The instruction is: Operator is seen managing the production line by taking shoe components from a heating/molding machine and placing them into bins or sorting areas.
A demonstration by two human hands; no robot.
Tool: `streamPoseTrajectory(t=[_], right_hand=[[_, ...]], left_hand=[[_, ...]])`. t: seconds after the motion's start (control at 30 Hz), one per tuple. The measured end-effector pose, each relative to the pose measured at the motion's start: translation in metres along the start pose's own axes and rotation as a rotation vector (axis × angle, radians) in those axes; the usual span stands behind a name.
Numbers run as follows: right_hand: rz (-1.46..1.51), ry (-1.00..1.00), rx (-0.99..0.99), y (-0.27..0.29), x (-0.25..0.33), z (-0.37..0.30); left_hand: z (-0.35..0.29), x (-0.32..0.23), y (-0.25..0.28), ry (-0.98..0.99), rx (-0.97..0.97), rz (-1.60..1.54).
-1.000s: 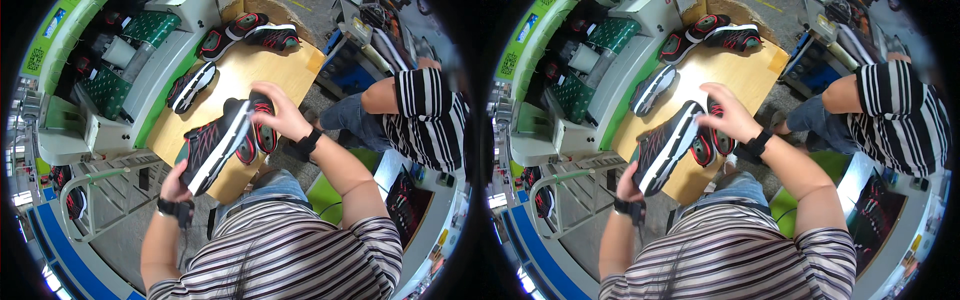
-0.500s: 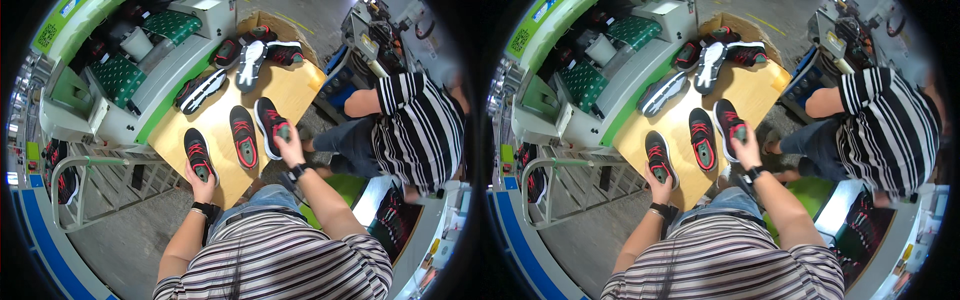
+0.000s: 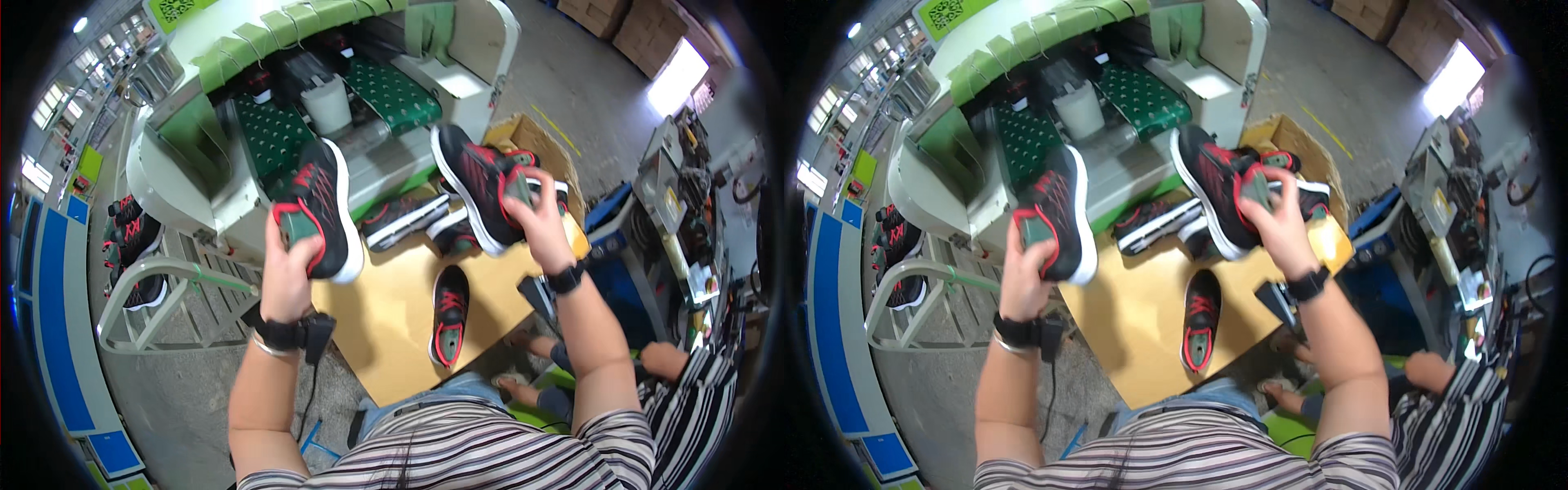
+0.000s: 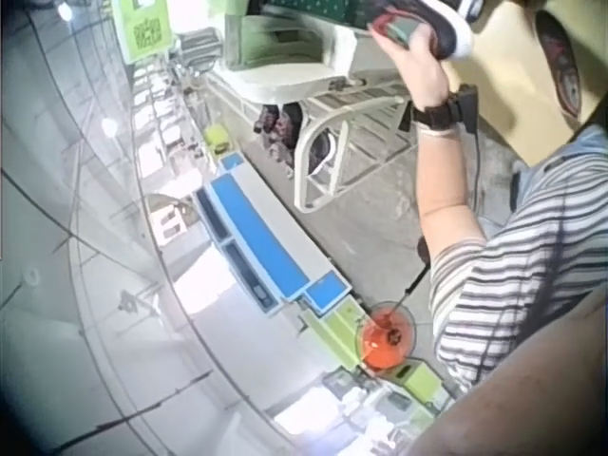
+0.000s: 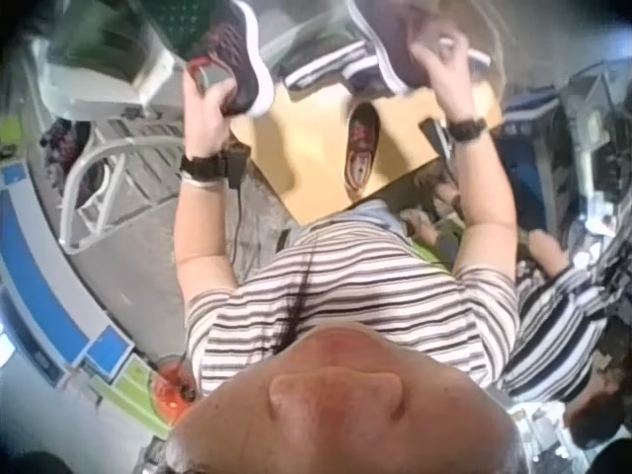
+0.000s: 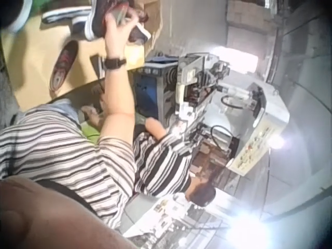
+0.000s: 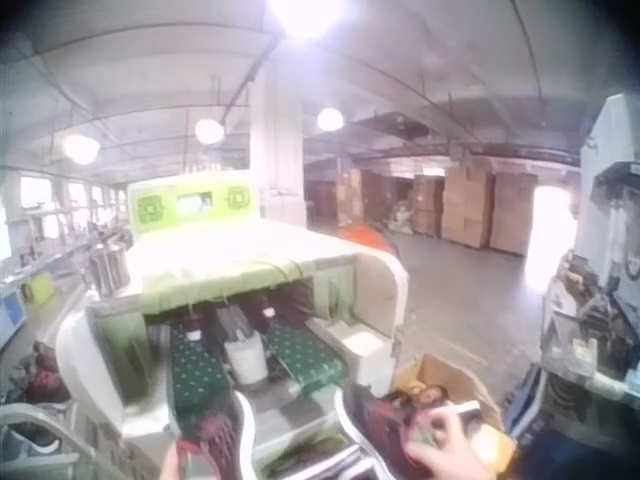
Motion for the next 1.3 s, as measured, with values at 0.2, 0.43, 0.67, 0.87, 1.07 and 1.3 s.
streamPoseTrajectory(t=[0.2, 0.43, 0.67, 0.87, 1.07, 1.3], right_hand=[[-0.177, 0.055, 0.058, -0.129, 0.02, 0.226], [-0.239, 0.362, 0.222, -0.231, -0.048, 0.317], [-0.443, 0.39, 0.221, -0.051, -0.089, 0.127], [-1.074, -0.186, -0.058, 0.139, -0.203, 0.02], [-1.452, -0.247, 0.373, 0.171, -0.26, 0.042], [-1.482, -0.174, 0.194, 0.15, -0.227, 0.002]], left_hand=[[0.157, -0.029, 0.048, -0.169, -0.398, 0.497], [0.24, -0.013, 0.104, -0.079, -0.73, 1.144], [0.12, 0.037, -0.057, -0.488, -0.044, 1.107], [0.069, 0.141, -0.132, -0.344, 0.555, 1.099], [0.05, 0.245, -0.225, -0.127, 0.891, 1.479], [0.075, 0.267, -0.22, -0.195, 0.699, 1.688]])
Point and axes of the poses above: each hand's wrist, its own z-axis towards the middle knuckle, its own y-axis out of the back of the hand, x = y × z, the point moved 7 cm from there along z, towards the middle knuckle, and after that the axes turned 4 degrees about x, right-handed, at the moved point
